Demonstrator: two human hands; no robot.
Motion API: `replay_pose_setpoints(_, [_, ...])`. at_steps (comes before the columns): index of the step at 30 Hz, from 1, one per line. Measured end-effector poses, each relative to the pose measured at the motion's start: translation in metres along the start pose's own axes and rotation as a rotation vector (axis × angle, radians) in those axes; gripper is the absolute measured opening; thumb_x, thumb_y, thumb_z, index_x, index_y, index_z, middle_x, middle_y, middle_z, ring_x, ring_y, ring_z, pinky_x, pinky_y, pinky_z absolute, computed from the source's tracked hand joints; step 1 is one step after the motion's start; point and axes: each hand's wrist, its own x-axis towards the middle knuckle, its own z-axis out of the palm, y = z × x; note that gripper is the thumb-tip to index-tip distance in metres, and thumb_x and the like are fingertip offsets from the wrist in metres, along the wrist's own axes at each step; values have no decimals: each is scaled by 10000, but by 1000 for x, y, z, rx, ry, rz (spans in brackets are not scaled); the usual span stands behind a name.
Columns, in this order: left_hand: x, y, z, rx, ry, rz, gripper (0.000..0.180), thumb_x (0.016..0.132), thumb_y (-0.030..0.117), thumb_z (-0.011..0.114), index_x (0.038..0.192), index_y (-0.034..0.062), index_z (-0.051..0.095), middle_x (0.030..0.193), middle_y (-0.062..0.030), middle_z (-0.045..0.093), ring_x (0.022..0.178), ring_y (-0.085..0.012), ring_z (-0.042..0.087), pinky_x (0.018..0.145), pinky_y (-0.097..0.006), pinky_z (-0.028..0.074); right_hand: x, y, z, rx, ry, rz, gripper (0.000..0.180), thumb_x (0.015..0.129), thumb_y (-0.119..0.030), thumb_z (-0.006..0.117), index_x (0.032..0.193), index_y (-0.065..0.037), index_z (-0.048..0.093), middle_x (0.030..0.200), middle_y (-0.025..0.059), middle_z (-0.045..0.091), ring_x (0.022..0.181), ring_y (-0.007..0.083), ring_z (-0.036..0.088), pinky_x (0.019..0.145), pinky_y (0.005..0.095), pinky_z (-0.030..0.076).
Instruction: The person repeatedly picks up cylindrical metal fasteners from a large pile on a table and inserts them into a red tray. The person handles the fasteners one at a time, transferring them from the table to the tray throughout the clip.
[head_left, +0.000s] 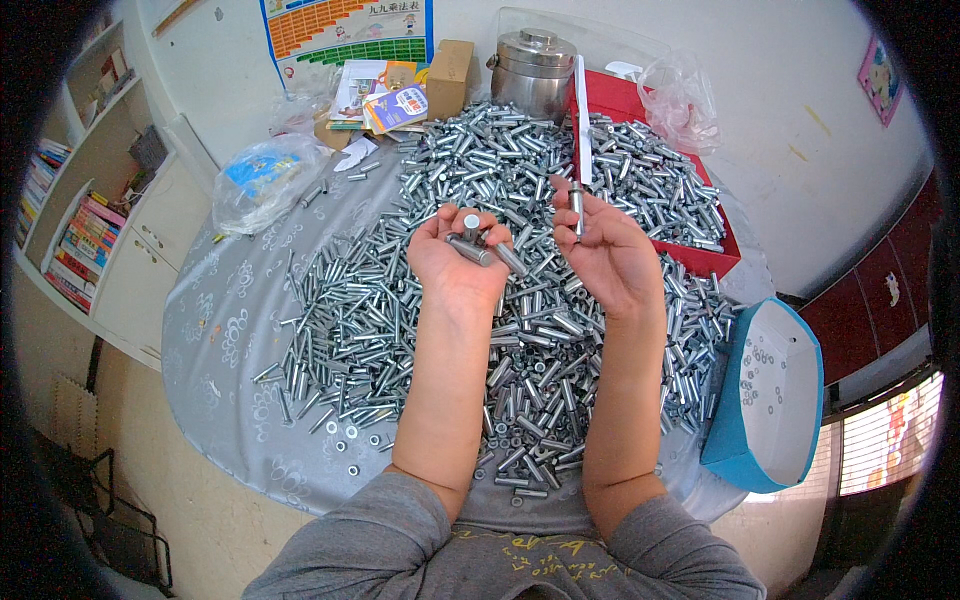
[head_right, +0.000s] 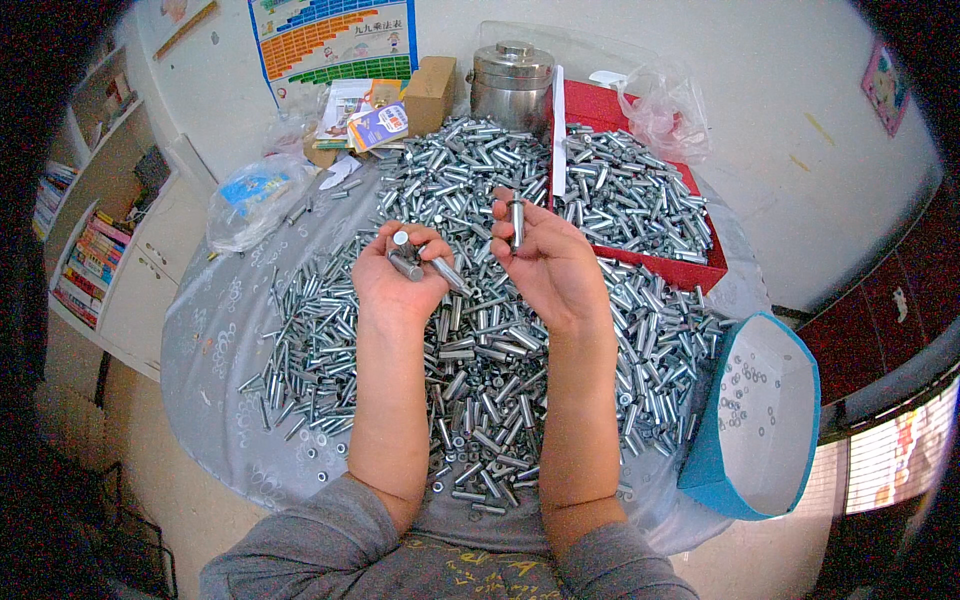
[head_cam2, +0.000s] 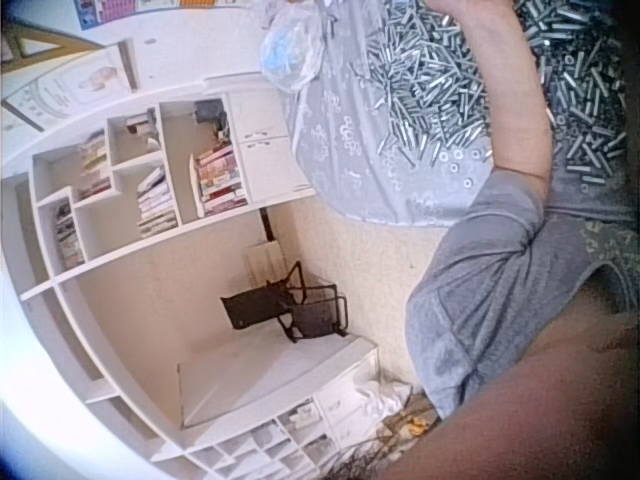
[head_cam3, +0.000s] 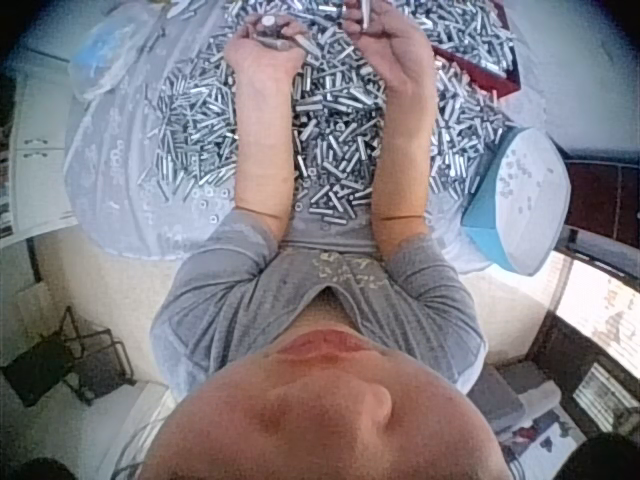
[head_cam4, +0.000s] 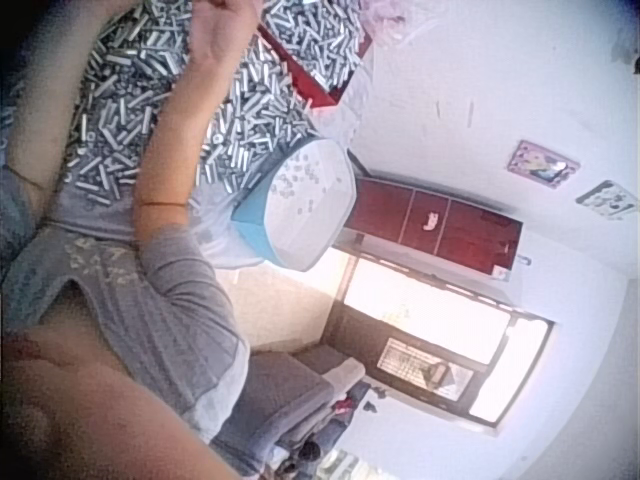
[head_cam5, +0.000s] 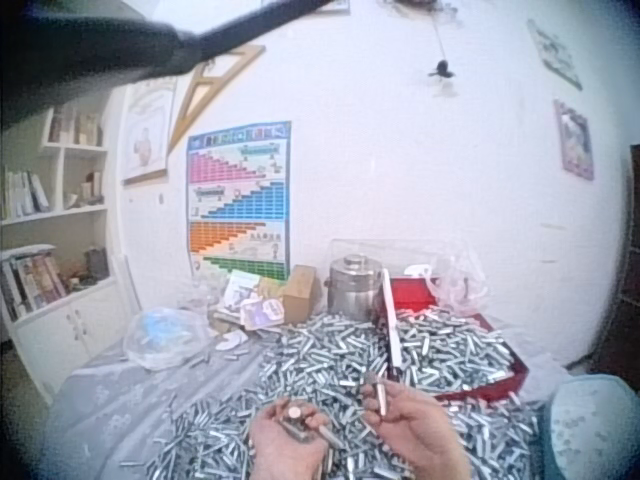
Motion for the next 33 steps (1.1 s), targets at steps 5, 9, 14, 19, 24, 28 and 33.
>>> replay_pose_setpoints(5, [1, 1, -1, -2, -2, 0, 158, 771, 167, 312, 651, 115, 400, 555, 2, 376, 505, -126, 400, 428, -234, 294, 4, 2, -8, 131, 2, 38, 447, 598, 126, 338, 1044, 129, 368, 919, 126, 441, 757, 157, 437, 652, 238, 384])
replay_pose_setpoints(9, [0, 0, 1, 5, 18, 10, 151, 772, 165, 312, 655, 116, 393, 558, -3, 377, 507, -128, 401, 427, -233, 293, 4, 2, -3, 144, 35, 41, 398, 644, 123, 326, 1040, 132, 367, 942, 138, 444, 787, 166, 449, 730, 261, 412])
replay_pose_setpoints(14, [0, 1, 0, 5, 9, 13, 153, 773, 166, 308, 652, 117, 387, 557, -6, 373, 507, -129, 398, 427, -235, 291, 6, 7, -1, 274, 160, 57, 322, 713, 91, 340, 1031, 113, 382, 985, 154, 447, 758, 156, 466, 770, 273, 446])
replay_pose_setpoints(19, [1, 0, 0, 5, -8, 6, 160, 773, 169, 300, 649, 120, 389, 555, -3, 370, 506, -129, 393, 427, -237, 289, 6, 3, -10, 456, 61, 120, 310, 774, 20, 383, 1082, 51, 377, 983, 135, 454, 666, 105, 461, 528, 175, 434])
replay_pose_setpoints(24, [1, 1, -2, 12, -18, 1, 171, 769, 173, 295, 641, 122, 397, 555, 0, 369, 507, -128, 393, 430, -238, 289, 5, 2, -9, 409, -32, 134, 319, 807, -21, 351, 1121, 34, 352, 994, 126, 457, 558, 63, 373, 387, 140, 295])
replay_pose_setpoints(28, [0, 1, -1, 12, -14, 2, 177, 767, 174, 296, 633, 120, 397, 554, 3, 366, 509, -126, 392, 434, -238, 288, 5, 4, -8, 330, -71, 115, 333, 811, -24, 322, 1135, 49, 330, 1077, 156, 432, 528, 50, 325, 378, 142, 269])
replay_pose_setpoints(33, [0, 0, -1, 17, -4, 8, 179, 768, 171, 295, 630, 118, 396, 556, 5, 365, 511, -124, 390, 438, -235, 284, 4, 3, 3, 226, 27, 71, 333, 824, -44, 306, 1139, 60, 320, 1114, 165, 417, 511, 46, 309, 380, 152, 270])
